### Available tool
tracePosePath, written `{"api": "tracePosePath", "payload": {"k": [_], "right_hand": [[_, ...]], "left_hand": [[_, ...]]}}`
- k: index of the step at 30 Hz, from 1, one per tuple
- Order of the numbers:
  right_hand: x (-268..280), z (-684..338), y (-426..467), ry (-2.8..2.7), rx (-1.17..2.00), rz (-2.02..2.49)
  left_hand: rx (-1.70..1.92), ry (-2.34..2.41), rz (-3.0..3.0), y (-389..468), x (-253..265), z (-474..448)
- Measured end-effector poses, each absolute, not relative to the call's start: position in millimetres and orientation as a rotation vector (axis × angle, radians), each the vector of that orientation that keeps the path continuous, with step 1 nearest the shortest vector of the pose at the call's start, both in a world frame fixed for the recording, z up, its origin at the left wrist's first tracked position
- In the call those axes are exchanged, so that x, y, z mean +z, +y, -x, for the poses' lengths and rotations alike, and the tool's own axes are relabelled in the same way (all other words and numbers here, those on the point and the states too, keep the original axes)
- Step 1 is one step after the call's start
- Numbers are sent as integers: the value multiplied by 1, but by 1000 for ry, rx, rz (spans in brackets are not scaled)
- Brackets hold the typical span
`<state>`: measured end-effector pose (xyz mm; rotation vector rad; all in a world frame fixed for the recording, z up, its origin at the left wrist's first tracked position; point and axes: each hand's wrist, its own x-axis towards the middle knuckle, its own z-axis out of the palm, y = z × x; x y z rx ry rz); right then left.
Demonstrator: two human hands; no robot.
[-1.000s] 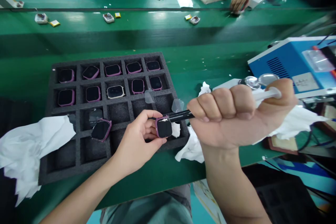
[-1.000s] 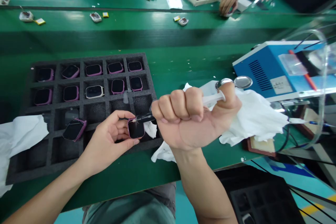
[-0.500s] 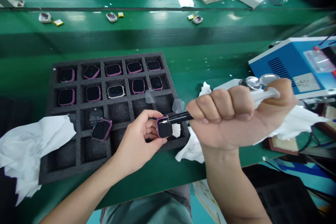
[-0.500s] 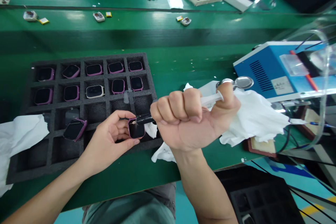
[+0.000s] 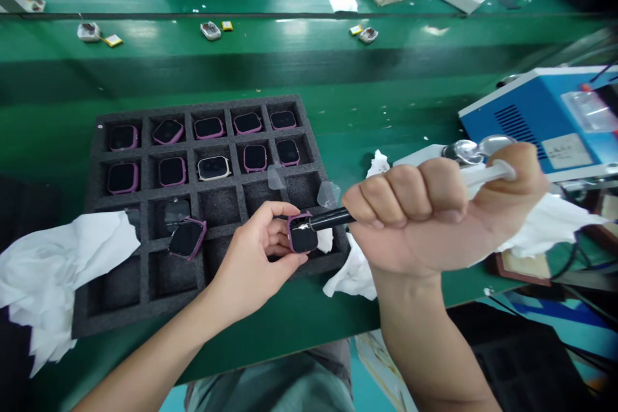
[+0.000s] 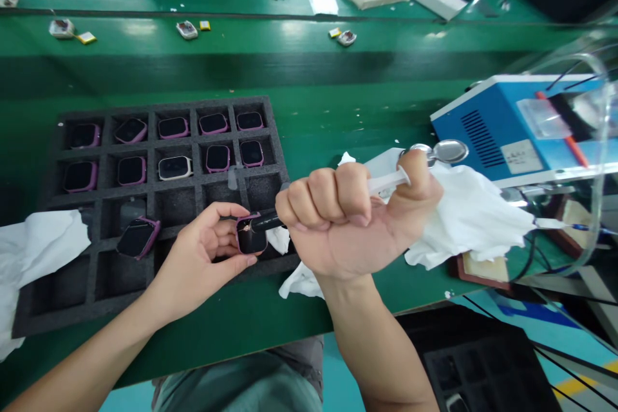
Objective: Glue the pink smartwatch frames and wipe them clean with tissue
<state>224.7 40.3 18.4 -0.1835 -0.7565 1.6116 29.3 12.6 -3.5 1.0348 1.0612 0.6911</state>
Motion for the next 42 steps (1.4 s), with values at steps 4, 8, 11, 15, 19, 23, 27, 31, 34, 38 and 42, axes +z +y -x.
{"api": "tracePosePath", "payload": {"k": [4, 8, 11, 15, 19, 23, 27, 31, 34, 38, 42], "right_hand": [[15, -228, 43, -805, 1632, 164], [15, -228, 44, -835, 1635, 170], [20, -223, 40, -796, 1623, 169], [24, -219, 36, -702, 1610, 240], [18, -225, 40, -802, 1654, 176], [15, -228, 45, -836, 1673, 146], [17, -228, 48, -911, 1683, 108], [19, -229, 48, -949, 1693, 118], [19, -228, 47, -952, 1699, 122], [20, -228, 46, -943, 1708, 118], [21, -227, 47, -941, 1721, 111]], "left_hand": [[691, 1055, -1033, 12, -4, -29], [689, 1047, -1027, 12, -4, -29], [689, 1045, -1029, 12, -3, -28], [684, 1047, -1034, 12, -3, -28], [681, 1047, -1037, 12, -4, -28], [685, 1044, -1054, 12, -5, -28], [681, 1038, -1060, 11, -6, -27], [682, 1033, -1064, 12, -6, -27], [687, 1031, -1062, 12, -6, -27], [691, 1037, -1065, 12, -5, -28], [692, 1035, -1064, 12, -4, -28]]}}
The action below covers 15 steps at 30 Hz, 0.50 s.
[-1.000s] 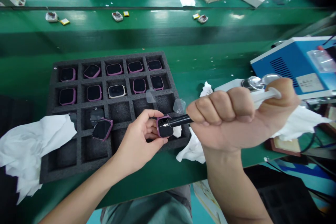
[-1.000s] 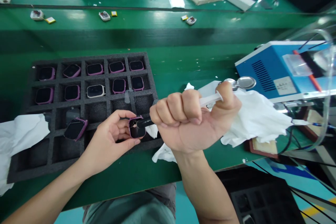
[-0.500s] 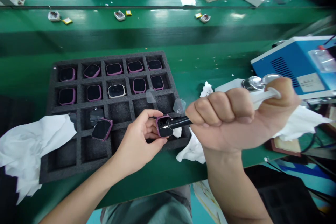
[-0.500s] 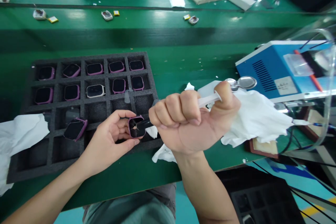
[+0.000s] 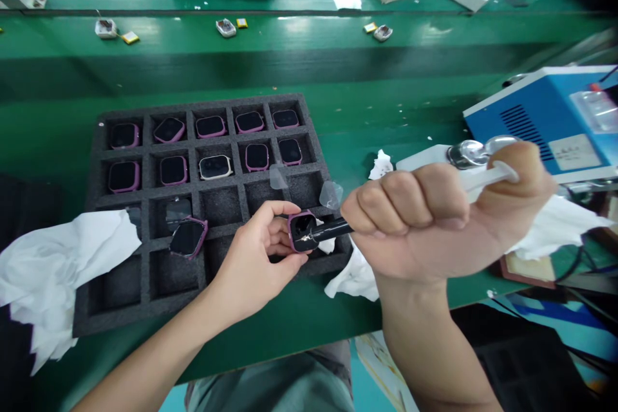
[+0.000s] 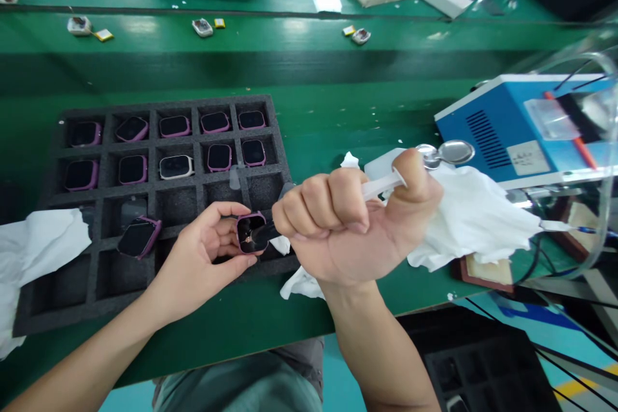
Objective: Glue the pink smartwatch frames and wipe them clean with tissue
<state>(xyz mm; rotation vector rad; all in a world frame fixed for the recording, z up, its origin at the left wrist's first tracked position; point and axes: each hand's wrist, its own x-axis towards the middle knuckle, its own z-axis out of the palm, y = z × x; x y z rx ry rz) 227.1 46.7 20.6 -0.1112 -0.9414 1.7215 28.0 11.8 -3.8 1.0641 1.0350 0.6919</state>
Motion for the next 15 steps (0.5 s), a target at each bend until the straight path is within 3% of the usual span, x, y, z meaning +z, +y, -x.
{"api": "tracePosePath", "payload": {"k": [15], "right_hand": [[25, -222, 39, -800, 1779, 159]], "left_hand": [[680, 1056, -1030, 12, -4, -28]]}}
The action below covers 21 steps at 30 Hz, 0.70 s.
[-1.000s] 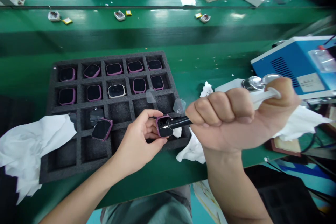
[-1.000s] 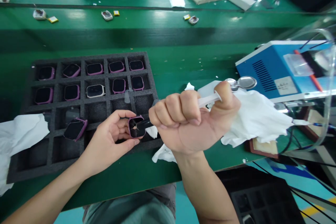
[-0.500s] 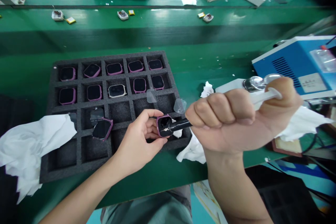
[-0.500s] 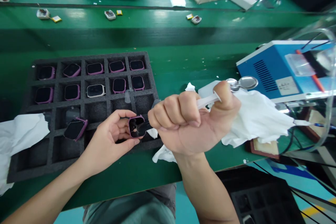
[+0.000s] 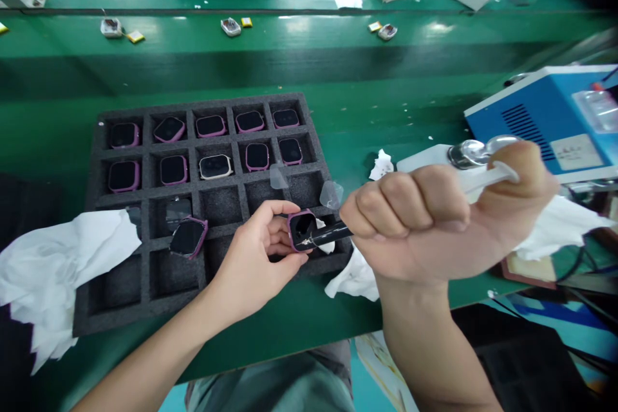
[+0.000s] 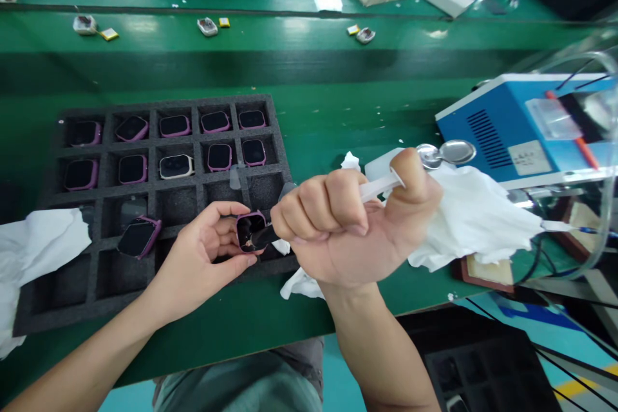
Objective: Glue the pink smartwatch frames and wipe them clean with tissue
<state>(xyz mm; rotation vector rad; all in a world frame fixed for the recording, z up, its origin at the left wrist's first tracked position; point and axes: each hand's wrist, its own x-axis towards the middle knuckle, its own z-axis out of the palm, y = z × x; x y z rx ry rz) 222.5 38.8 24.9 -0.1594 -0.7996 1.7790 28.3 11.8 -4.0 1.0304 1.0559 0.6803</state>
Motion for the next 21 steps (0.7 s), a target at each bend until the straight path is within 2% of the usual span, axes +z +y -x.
{"api": "tracePosePath", "payload": {"k": [21], "right_hand": [[34, -216, 33, -728, 1749, 217]], "left_hand": [[684, 1053, -942, 14, -3, -27]]}}
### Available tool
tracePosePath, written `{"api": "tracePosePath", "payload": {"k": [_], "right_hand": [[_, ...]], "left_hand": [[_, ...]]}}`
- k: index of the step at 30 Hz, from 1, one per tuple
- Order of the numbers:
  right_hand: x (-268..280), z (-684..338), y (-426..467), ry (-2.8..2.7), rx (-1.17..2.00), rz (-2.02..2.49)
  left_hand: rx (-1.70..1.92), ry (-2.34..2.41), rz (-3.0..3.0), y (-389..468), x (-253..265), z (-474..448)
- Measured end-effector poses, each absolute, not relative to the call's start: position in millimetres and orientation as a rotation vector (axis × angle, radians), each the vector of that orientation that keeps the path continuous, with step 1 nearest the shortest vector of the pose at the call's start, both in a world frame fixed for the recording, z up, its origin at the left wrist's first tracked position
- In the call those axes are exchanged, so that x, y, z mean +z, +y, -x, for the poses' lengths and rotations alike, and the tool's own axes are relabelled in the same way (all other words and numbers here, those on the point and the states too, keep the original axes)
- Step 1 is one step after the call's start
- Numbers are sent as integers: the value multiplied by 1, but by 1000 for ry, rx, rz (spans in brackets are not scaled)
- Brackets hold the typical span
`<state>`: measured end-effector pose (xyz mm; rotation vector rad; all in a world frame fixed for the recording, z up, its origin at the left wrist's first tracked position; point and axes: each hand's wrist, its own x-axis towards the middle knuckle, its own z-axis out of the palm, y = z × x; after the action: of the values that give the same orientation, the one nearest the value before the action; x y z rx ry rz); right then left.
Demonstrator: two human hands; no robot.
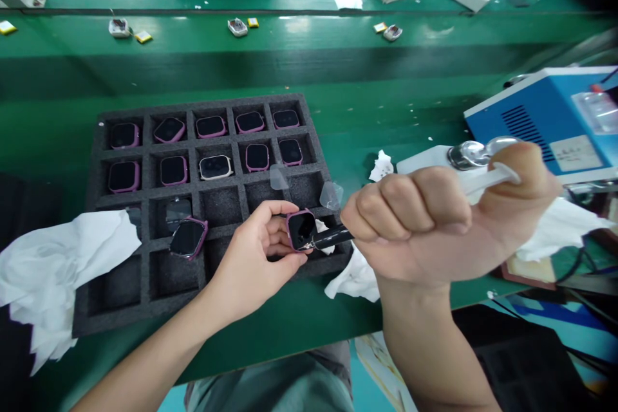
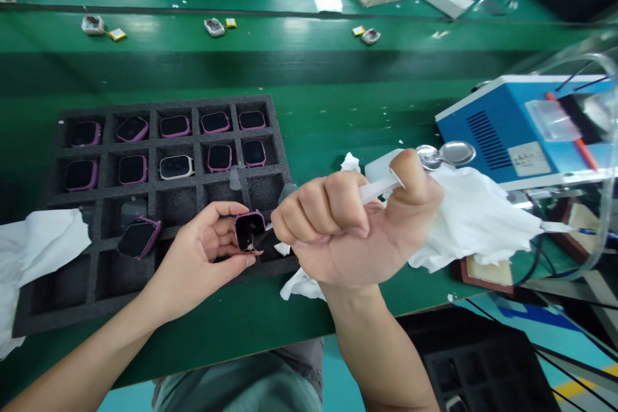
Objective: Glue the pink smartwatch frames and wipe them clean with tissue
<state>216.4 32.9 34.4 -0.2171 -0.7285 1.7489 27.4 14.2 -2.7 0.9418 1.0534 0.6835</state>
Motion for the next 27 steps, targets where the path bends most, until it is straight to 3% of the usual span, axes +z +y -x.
{"api": "tracePosePath", "payload": {"k": [27], "right_hand": [[34, -225, 35, -716, 1769, 206]], "left_hand": [[658, 1058, -954, 17, 0, -25]]}}
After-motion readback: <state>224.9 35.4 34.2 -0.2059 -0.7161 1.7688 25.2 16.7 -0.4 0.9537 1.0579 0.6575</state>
